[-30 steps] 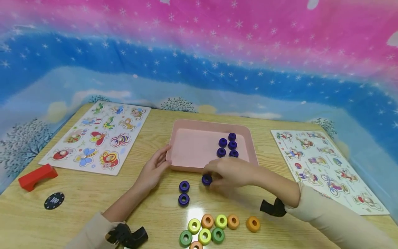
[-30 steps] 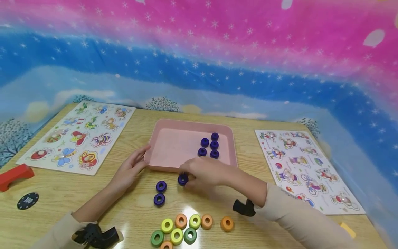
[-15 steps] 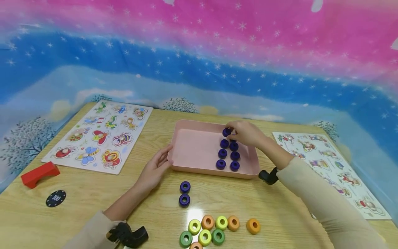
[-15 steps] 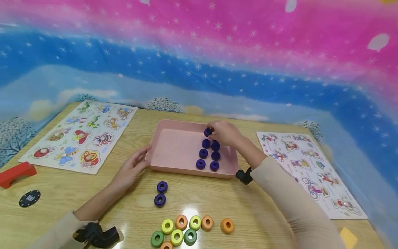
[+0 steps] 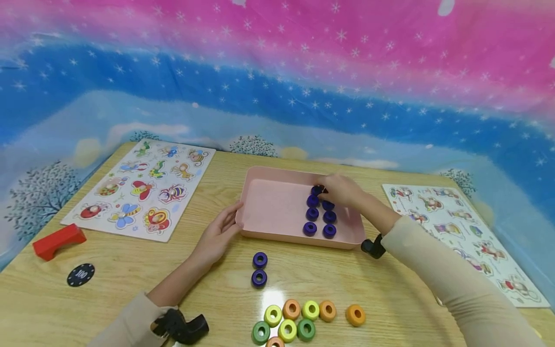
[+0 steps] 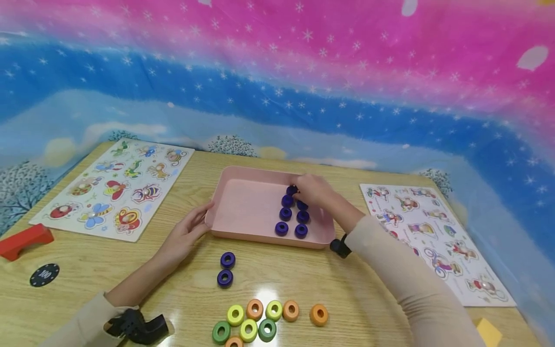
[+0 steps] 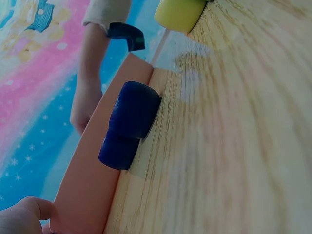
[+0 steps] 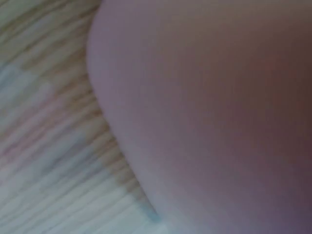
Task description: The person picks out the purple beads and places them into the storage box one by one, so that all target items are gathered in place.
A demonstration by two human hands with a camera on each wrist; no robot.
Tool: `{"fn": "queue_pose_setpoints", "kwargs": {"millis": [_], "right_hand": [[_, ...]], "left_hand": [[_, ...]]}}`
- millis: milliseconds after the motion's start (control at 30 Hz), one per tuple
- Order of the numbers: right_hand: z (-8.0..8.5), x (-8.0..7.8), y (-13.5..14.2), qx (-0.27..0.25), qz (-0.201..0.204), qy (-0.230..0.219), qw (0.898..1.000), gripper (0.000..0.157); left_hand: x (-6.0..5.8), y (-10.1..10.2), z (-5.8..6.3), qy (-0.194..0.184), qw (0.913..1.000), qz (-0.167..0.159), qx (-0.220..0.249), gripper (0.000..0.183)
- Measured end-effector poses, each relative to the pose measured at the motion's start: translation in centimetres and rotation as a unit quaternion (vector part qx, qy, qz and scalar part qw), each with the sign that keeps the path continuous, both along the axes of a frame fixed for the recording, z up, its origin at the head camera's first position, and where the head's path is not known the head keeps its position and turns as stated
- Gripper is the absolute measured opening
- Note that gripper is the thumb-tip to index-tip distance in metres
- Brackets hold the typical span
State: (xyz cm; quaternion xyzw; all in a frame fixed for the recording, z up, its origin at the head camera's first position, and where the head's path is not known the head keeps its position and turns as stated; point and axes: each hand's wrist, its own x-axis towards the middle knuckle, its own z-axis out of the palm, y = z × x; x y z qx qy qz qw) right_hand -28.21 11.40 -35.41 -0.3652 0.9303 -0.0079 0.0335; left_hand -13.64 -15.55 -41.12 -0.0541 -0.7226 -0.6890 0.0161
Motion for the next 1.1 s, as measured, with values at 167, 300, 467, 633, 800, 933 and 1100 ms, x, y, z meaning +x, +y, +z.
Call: {"fn": "queue_pose_setpoints", "kwargs": {"millis": [167, 300, 467, 633, 800, 933, 1100], "right_hand": [[-0.6, 0.1, 0.3, -0.018, 0.014, 0.006, 1.0, 0.028], [-0.8, 0.2, 0.5, -0.038, 0.011, 0.004, 0.999, 0.034], [0.1, 0.8, 0.6, -0.052, 0.003, 0.004, 0.999, 0.04], [1.3, 2.9, 0.8, -0.075, 0.062, 0.064, 0.993, 0.032], [2.4, 5.9, 0.0, -0.116, 0.173, 0.031, 0.978, 0.027], [2.7, 8.3, -1.4, -0.115, 0.219, -0.056, 0.967, 0.024], [2.0, 10.5, -3.7, -0.099, 0.271, -0.112, 0.951, 0.028]], "left_hand": [[0.0, 0.1, -0.1, -0.002, 1.0, 0.0, 0.005, 0.044], [0.0, 0.2, -0.1, -0.005, 1.0, 0.002, 0.0, 0.044], [0.0, 0.0, 0.0, -0.007, 0.9999, 0.005, -0.011, 0.045], [-0.1, 0.1, 0.0, -0.007, 0.9999, 0.004, -0.014, 0.045], [-0.2, 0.2, 0.1, -0.008, 0.9998, 0.005, -0.019, 0.045], [-0.2, 0.1, 0.1, -0.01, 0.9997, 0.007, -0.021, 0.045], [-0.2, 0.0, 0.0, -0.01, 0.9998, 0.002, -0.017, 0.045]]}}
